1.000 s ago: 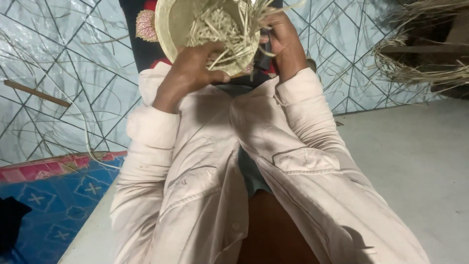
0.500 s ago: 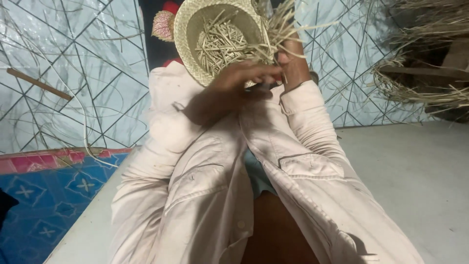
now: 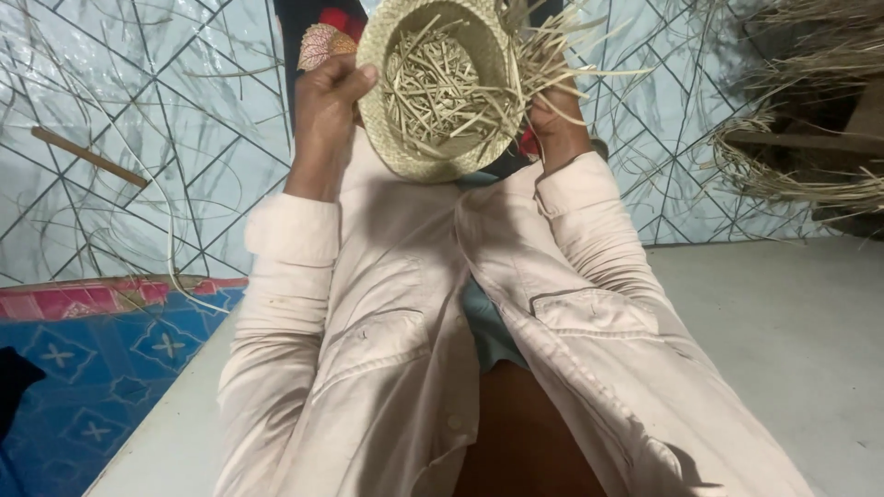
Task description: Trimming excess straw from the edges of a woven hat using a knife
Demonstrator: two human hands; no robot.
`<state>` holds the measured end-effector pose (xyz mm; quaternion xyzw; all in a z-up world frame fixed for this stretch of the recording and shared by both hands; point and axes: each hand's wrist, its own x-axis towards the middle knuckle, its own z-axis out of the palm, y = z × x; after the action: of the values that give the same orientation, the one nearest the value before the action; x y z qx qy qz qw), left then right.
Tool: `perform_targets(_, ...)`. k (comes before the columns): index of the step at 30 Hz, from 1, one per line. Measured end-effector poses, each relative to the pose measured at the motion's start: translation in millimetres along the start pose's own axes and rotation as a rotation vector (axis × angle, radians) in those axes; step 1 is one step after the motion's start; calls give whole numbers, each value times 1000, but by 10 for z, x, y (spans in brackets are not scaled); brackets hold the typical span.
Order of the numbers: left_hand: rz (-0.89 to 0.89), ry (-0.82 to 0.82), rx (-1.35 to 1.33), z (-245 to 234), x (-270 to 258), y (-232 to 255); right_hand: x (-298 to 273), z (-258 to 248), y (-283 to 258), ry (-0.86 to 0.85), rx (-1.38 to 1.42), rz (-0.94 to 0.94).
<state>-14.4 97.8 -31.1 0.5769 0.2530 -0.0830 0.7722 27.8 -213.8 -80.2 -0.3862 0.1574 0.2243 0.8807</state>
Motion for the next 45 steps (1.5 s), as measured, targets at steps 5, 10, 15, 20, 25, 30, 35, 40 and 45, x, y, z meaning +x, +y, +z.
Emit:
perform_targets(5, -164, -212, -348, -77, 89, -108, 188, 210, -1, 17, -5, -25)
perform_targets(10, 75, -24, 13, 10, 98, 120, 243, 268, 11, 33, -3, -51)
perform_targets(15, 337, 152, 58, -26, 337, -237, 187, 175, 62, 65, 9, -84)
perform_targets(20, 308, 83, -314, -51, 344, -393, 40, 86, 72, 103, 10, -115)
perform_targets(25, 272, 40, -712, -44, 294, -394, 42, 90, 185, -21, 37, -130)
perform_targets(30, 186, -50, -891, -41, 274, -582, 46, 186, 312, 169, 15, -95)
perform_targets(35, 133, -104, -972, 13, 145, -600, -13, 315, 307, 245, -61, -78)
perform_targets(40, 62, -170, -760, -67, 166, -592, -30, 314, 151, 138, -58, -125)
perform_targets(45, 144, -29, -118, -44, 298, 10, -137, 447, 13, 45, -92, -49)
